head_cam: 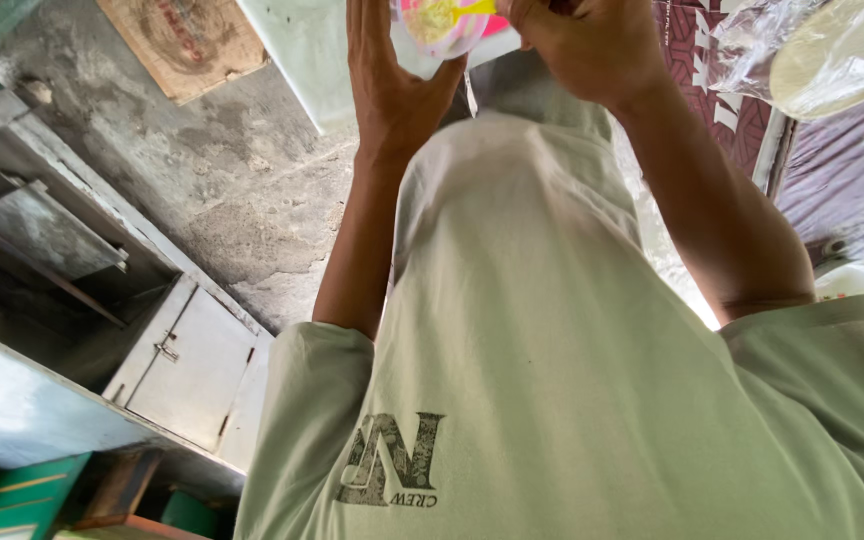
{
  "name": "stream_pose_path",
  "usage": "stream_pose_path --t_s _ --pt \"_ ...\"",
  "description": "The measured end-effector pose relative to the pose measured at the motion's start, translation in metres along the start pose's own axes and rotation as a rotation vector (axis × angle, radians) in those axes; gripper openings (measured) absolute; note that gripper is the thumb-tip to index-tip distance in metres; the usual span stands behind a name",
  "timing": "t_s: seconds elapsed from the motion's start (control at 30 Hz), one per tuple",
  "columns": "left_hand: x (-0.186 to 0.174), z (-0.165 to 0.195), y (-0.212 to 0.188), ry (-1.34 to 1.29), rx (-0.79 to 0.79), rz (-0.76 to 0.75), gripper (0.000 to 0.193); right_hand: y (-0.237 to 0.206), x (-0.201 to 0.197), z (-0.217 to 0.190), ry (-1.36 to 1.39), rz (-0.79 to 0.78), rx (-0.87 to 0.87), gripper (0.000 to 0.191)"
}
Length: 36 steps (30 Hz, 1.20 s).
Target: The person unwraps a thin flat sheet and places it on a pink tray. They add a banana slice, a spoonful of green paste, and a dark crumbly topping, then fold the sheet into a roll. The person repeats the process with a second sheet, adding the same fillings and folding it.
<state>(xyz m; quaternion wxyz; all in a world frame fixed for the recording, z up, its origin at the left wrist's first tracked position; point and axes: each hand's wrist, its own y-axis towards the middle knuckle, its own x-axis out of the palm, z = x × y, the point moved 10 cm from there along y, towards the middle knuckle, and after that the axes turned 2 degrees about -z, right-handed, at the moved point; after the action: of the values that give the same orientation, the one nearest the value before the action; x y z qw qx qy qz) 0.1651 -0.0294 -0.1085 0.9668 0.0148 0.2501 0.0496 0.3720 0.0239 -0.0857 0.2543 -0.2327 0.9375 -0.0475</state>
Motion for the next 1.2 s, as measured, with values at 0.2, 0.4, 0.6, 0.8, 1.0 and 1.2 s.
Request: stream_pose_path --t_s 0.2,0.4,0.6,0.8,1.0,1.2 --pt "0.012 -0.03 -0.023 -0.019 -0.078 -0.03 0.093 0.002 0.013 0.001 0.563 0.025 0.099 0.011" --pt "0.008 -0.049 -0.023 0.01 -0.05 0.061 0.098 0.007 0.002 0.035 0.655 0.06 0.124 0.008" --pt "0.013 -0.068 -0.029 -0.028 -0.069 0.2 0.093 0.002 -0.012 0.089 0.625 0.123 0.165 0.017" --pt "0.039 -0.077 -0.046 0.048 -0.109 0.306 0.097 -0.011 -0.002 0.116 0.511 0.092 0.135 0.014" --pt "0.05 -0.091 -0.069 -0.046 -0.212 0.475 0.102 -0.016 0.01 0.122 0.35 0.119 0.103 0.011" --pt "0.002 -0.114 -0.101 0.104 -0.374 0.8 0.104 -0.018 0.003 0.114 0.238 0.178 0.028 0.024"
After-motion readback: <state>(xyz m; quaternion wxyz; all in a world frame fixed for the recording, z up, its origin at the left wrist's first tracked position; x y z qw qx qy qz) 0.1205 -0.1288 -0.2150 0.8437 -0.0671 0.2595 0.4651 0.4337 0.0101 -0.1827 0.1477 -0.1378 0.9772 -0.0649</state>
